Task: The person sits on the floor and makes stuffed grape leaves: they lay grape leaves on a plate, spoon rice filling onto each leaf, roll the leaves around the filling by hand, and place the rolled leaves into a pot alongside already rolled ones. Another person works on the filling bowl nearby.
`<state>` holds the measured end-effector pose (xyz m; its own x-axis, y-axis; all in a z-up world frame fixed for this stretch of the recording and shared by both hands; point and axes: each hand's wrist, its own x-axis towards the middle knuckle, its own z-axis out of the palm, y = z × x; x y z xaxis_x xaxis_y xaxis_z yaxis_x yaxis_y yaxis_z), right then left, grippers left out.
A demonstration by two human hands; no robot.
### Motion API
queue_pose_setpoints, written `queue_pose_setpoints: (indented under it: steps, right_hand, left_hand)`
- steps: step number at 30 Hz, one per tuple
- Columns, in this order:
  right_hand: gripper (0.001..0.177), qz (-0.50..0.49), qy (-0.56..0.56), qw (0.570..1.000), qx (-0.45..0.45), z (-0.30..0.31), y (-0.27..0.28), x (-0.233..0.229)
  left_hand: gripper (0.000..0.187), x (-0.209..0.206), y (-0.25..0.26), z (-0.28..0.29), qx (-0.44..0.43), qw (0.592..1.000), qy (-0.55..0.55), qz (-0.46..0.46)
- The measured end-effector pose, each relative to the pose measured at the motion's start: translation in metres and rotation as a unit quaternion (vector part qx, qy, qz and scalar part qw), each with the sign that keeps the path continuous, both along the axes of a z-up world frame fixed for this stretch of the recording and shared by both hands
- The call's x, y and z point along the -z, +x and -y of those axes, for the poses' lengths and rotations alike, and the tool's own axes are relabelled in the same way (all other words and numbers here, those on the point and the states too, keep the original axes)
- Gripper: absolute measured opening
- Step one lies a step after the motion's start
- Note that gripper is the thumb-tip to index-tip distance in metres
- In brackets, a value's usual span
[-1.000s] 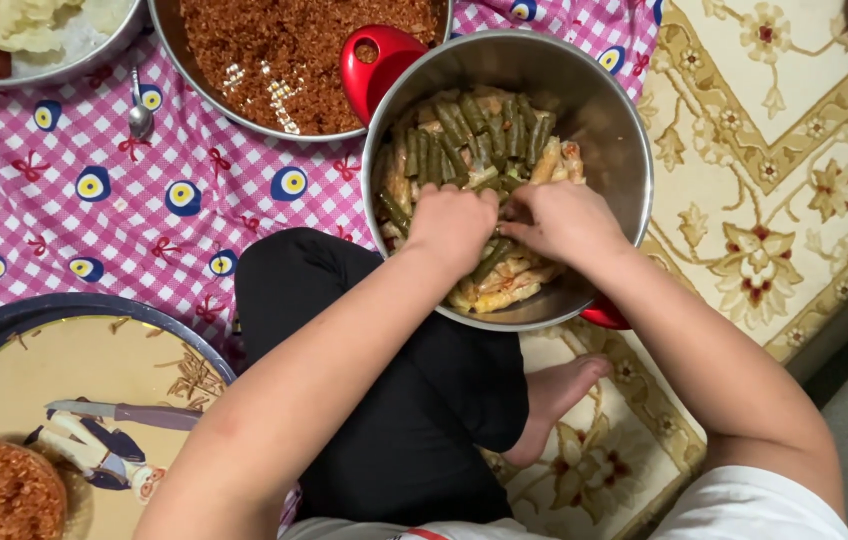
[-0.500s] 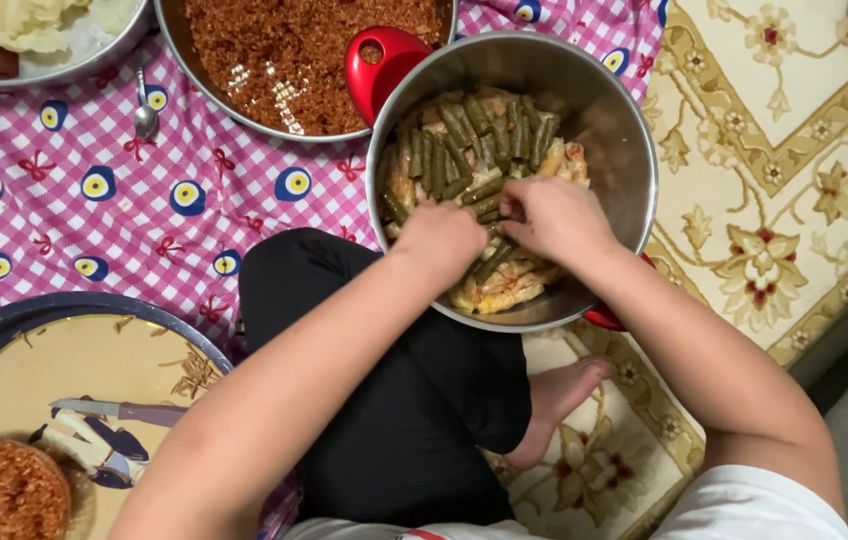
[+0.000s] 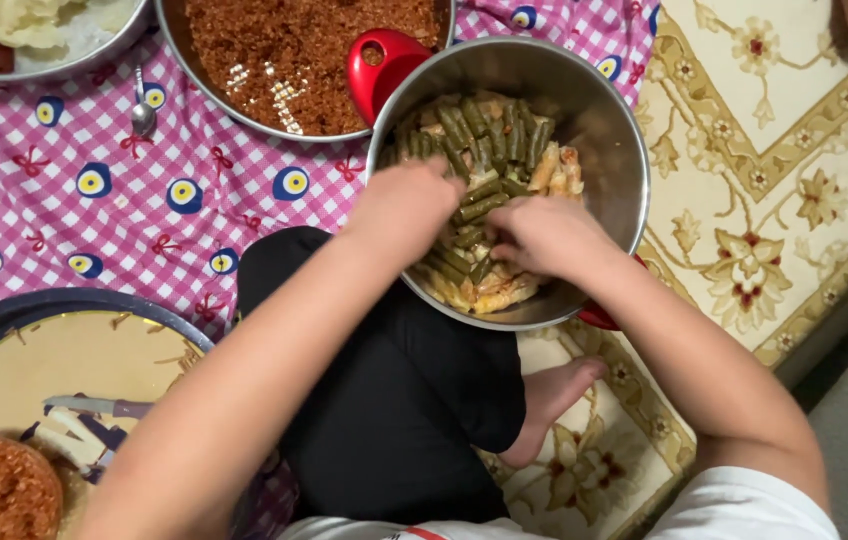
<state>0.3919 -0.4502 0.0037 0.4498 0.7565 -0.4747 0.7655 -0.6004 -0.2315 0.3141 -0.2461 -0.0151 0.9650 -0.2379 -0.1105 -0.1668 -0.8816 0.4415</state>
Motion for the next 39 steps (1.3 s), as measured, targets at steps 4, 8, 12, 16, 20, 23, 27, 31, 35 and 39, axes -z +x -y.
queue_pose_setpoints:
  steps: [4,8,12,16,20,23,27,31,35,39]
  right_hand:
    - [0.025,0.051,0.082,0.995,0.032,-0.012,-0.026,-0.038]
    - [0.027,0.016,0.273,0.96,0.066,-0.05,-0.077,-0.053]
    - [0.027,-0.118,0.362,0.924,0.038,-0.123,-0.141,-0.062]
    - [0.025,-0.167,0.377,0.911,-0.025,-0.189,-0.195,-0.052]
    - [0.024,-0.15,0.333,0.927,-0.084,-0.233,-0.238,-0.018]
    - [0.026,-0.104,0.313,0.935,-0.128,-0.249,-0.269,0.01]
    - [0.029,-0.022,0.282,0.946,-0.16,-0.255,-0.295,0.03]
    - [0.026,-0.007,0.263,0.952,-0.158,-0.256,-0.299,0.033]
    - [0.026,0.067,0.343,0.927,-0.135,-0.259,-0.285,0.024]
    - [0.036,0.164,0.424,0.889,-0.061,-0.261,-0.245,0.046]
  left_hand:
    - [0.034,-0.072,-0.064,-0.065,-0.087,0.98,-0.097,0.151]
    - [0.035,-0.117,-0.167,-0.126,-0.221,0.941,-0.099,0.237]
    - [0.031,-0.131,-0.291,-0.165,-0.388,0.9,-0.013,0.199]
    - [0.03,-0.1,-0.393,-0.17,-0.481,0.862,0.013,0.159]
    - [0.028,-0.058,-0.462,-0.152,-0.6,0.792,0.032,0.11]
    - [0.025,-0.033,-0.495,-0.146,-0.668,0.735,0.067,0.092]
    - [0.021,-0.017,-0.517,-0.154,-0.733,0.677,0.044,0.046]
    - [0.022,-0.009,-0.515,-0.172,-0.765,0.642,-0.052,-0.018]
    - [0.018,-0.005,-0.505,-0.178,-0.773,0.613,-0.137,-0.091]
    - [0.017,0.027,-0.506,-0.18,-0.764,0.628,-0.124,-0.079]
